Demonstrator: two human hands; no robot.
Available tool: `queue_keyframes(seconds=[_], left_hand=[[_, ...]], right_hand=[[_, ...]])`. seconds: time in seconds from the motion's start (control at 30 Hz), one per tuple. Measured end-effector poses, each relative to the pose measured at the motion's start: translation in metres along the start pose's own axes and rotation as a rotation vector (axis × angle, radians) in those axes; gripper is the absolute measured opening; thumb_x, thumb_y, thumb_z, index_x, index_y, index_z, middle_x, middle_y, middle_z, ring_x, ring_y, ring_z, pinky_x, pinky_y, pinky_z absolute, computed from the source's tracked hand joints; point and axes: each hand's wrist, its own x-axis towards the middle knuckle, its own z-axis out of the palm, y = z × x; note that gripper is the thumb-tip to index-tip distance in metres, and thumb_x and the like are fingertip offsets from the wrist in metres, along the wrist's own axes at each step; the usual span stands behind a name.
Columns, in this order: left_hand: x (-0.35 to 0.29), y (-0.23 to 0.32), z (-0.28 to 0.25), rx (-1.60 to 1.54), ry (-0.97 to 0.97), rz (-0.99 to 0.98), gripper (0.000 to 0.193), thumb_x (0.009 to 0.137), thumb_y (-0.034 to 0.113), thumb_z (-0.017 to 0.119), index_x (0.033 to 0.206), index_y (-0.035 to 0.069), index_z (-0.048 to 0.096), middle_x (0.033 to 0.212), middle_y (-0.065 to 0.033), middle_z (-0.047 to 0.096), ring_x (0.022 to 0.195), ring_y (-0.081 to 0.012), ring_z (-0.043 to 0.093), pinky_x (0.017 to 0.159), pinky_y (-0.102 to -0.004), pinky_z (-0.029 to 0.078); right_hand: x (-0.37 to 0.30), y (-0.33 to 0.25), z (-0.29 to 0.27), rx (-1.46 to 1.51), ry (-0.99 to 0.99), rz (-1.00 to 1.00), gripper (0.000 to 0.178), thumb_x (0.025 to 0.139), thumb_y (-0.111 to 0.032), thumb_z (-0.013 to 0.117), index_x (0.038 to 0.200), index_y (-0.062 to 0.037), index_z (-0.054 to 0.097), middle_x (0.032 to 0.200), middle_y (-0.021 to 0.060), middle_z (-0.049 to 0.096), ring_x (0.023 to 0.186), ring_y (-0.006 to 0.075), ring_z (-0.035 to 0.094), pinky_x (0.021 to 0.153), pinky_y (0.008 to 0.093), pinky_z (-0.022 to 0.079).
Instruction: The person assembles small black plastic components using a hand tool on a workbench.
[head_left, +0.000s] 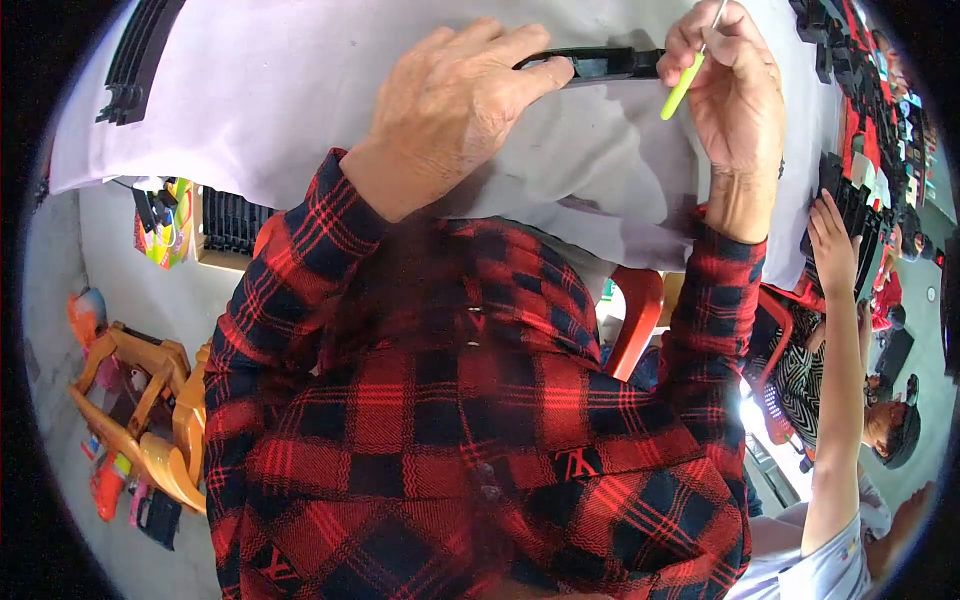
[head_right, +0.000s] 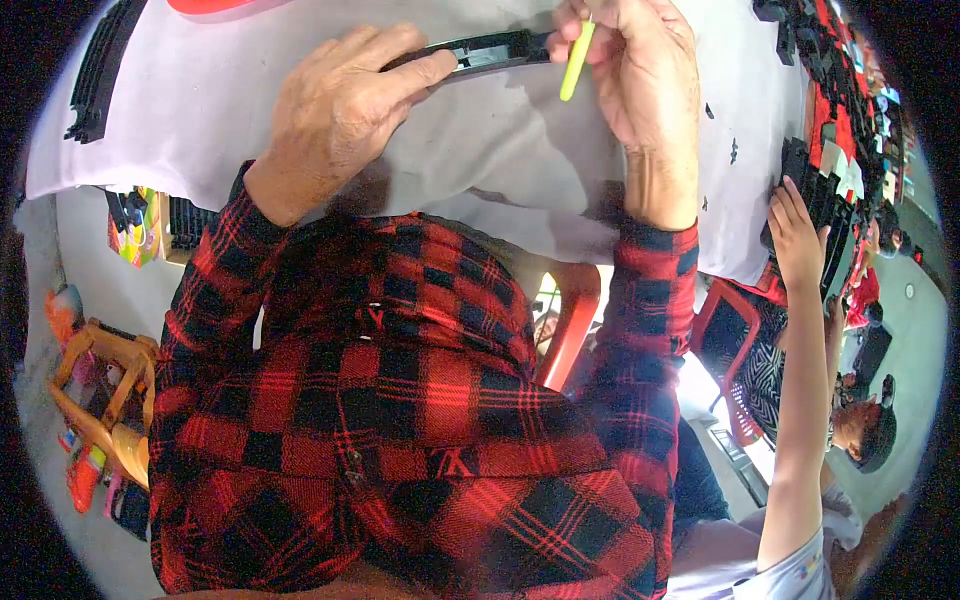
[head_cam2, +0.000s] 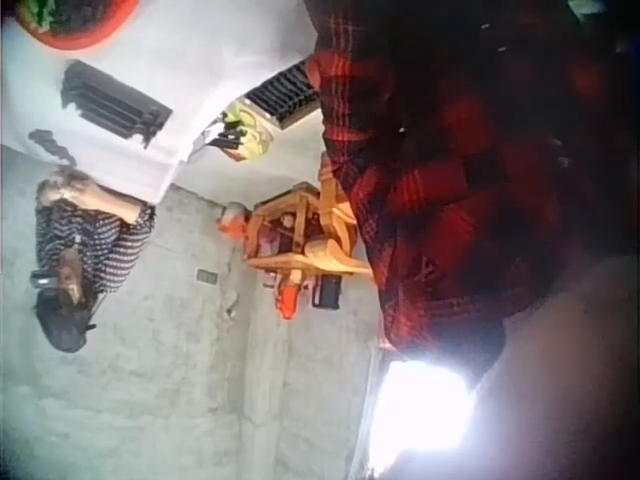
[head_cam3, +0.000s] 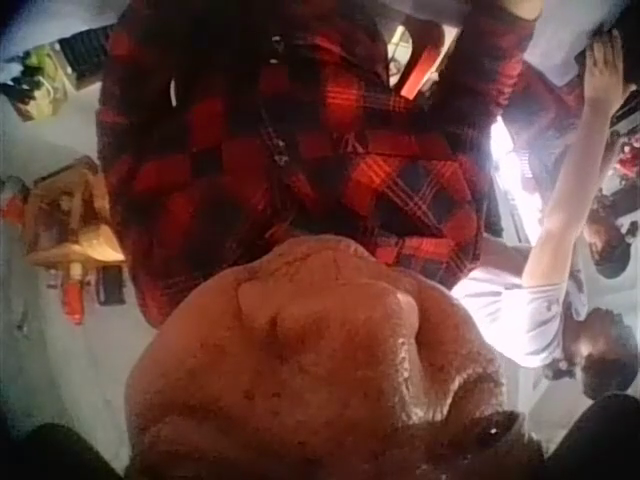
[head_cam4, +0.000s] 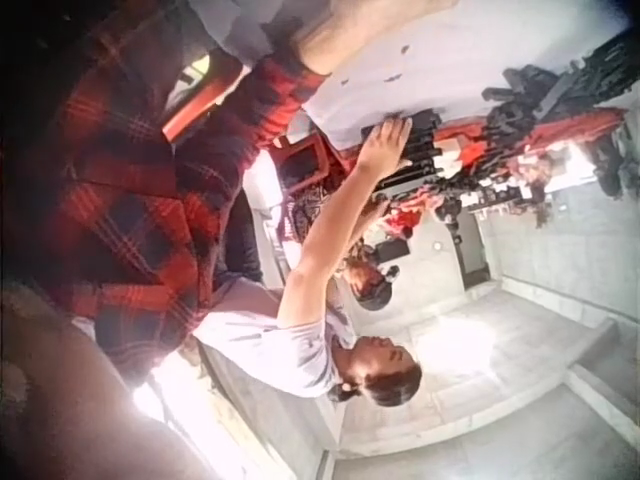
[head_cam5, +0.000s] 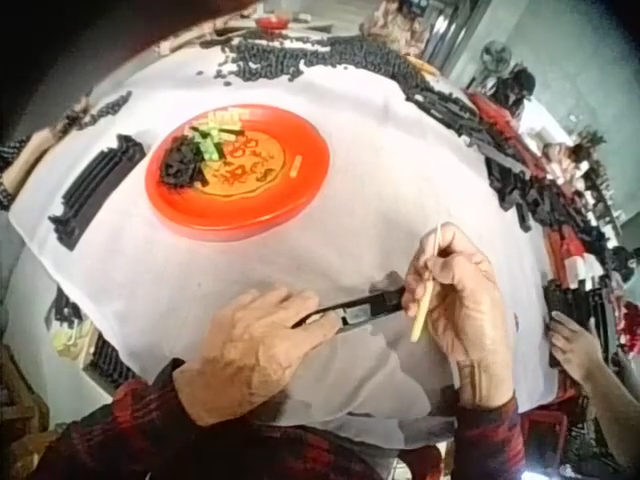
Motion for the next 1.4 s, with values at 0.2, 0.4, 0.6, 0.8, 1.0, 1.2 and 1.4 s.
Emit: queue_keyframes(seconds=[0.2, 0.4, 0.6, 0.8, 1.0, 1.2, 1.4], left_hand=[[0.008, 0.004, 0.001, -0.003, 0.052, 0.036, 0.033, 0.077, 0.010, 0.076, 0.110, 0.014, 0.073, 0.100, -0.0004, 0.064, 0.088, -0.0226, 0.062, 0.074, -0.0370, 0.052], [0.007, 0.006, 0.003, -0.011, 0.056, 0.033, 0.038, 0.074, 0.009, 0.076, 0.111, 0.014, 0.074, 0.102, -0.0010, 0.064, 0.089, -0.0228, 0.062, 0.075, -0.0367, 0.052], [0.008, 0.008, 0.001, -0.001, 0.052, 0.033, 0.039, 0.073, 0.008, 0.076, 0.111, 0.014, 0.074, 0.102, -0.0011, 0.064, 0.090, -0.0229, 0.063, 0.076, -0.0366, 0.053], [0.006, 0.005, 0.003, -0.017, 0.074, 0.038, 0.038, 0.073, 0.008, 0.076, 0.111, 0.013, 0.074, 0.101, -0.0013, 0.064, 0.090, -0.0227, 0.063, 0.075, -0.0366, 0.053], [0.006, 0.003, 0.005, -0.010, 0.088, 0.044, 0.035, 0.074, 0.009, 0.075, 0.109, 0.014, 0.075, 0.099, -0.0006, 0.064, 0.088, -0.0216, 0.063, 0.074, -0.0358, 0.053], [0.006, 0.003, 0.005, 0.017, 0.082, 0.040, 0.031, 0.076, 0.011, 0.074, 0.107, 0.014, 0.075, 0.099, -0.0001, 0.064, 0.088, -0.0213, 0.064, 0.073, -0.0354, 0.053], [0.006, 0.003, 0.007, 0.024, 0.091, 0.045, 0.031, 0.077, 0.011, 0.074, 0.108, 0.015, 0.075, 0.101, -0.0004, 0.064, 0.090, -0.0216, 0.064, 0.075, -0.0355, 0.053]], right_hand=[[0.026, 0.028, 0.006, 1.269, -0.540, 0.059, 0.010, 0.100, -0.012, 0.052, 0.095, -0.0033, 0.054, 0.068, -0.0021, 0.038, 0.055, 0.0076, 0.036, 0.044, 0.0211, 0.030], [0.011, 0.007, 0.018, 0.367, -0.075, -0.092, 0.032, 0.109, -0.030, 0.046, 0.090, -0.0064, 0.054, 0.059, -0.0062, 0.028, 0.049, 0.0064, 0.027, 0.043, 0.0214, 0.024], [0.019, 0.018, 0.027, 0.413, -0.022, -0.156, 0.050, 0.111, -0.040, 0.043, 0.068, -0.0150, 0.039, 0.056, -0.0053, 0.027, 0.048, 0.0075, 0.026, 0.043, 0.0231, 0.025], [0.020, 0.026, 0.036, 0.368, 0.074, -0.132, 0.054, 0.110, -0.040, 0.044, 0.063, -0.0174, 0.030, 0.056, -0.0044, 0.028, 0.049, 0.0091, 0.025, 0.044, 0.0254, 0.023], [0.019, 0.034, 0.027, 0.335, 0.087, -0.244, 0.055, 0.110, -0.041, 0.044, 0.063, -0.0177, 0.028, 0.057, -0.0044, 0.025, 0.049, 0.0094, 0.020, 0.044, 0.0272, 0.018], [0.019, 0.035, 0.028, 0.423, 0.081, -0.263, 0.055, 0.109, -0.041, 0.043, 0.063, -0.0174, 0.025, 0.056, -0.0044, 0.021, 0.048, 0.0099, 0.015, 0.043, 0.0291, 0.014], [0.019, 0.038, 0.036, 0.402, 0.097, -0.275, 0.054, 0.110, -0.041, 0.040, 0.064, -0.0172, 0.025, 0.055, -0.0047, 0.021, 0.047, 0.0100, 0.014, 0.043, 0.0294, 0.013]])
